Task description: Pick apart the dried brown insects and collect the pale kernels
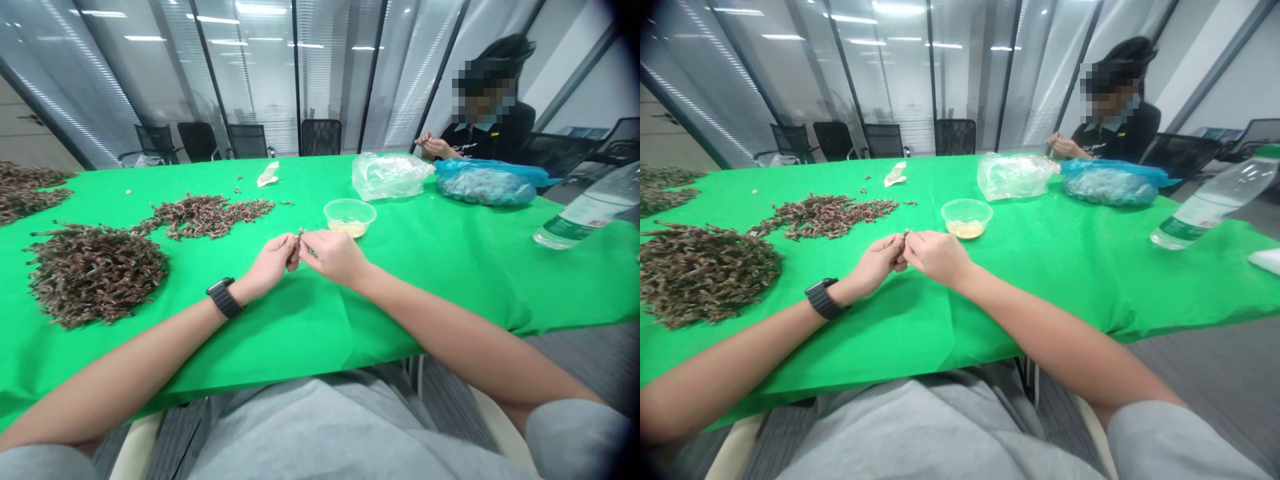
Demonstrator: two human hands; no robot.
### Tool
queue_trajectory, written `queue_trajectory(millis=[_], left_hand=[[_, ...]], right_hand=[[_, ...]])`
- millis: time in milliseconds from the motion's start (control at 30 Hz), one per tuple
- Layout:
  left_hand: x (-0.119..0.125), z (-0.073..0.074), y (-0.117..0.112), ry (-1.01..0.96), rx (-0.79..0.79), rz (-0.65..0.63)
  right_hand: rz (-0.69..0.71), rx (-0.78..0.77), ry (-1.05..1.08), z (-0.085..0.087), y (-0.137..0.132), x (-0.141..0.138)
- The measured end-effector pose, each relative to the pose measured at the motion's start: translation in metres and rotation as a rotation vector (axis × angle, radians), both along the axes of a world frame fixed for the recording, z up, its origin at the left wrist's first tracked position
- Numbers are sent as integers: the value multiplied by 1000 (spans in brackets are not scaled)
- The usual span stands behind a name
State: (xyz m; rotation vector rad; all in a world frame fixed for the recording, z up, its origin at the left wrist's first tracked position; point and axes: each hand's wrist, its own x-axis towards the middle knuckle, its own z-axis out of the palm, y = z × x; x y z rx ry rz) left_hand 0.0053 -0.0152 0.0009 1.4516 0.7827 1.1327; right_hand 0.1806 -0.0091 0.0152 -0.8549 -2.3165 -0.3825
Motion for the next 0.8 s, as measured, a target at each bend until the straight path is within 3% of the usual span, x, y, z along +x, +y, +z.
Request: queue_trajectory(millis=[233,633,800], left_hand=[[2,-2,-1,84,61,62],[5,-1,-3,58,-3,52],[3,-5,-3,153,70,118]], right_hand=[[-96,10,-124,3,-6,-4],[-98,-53,-98,3,-8,-5],[-91,-79,-95,1,-7,-5]])
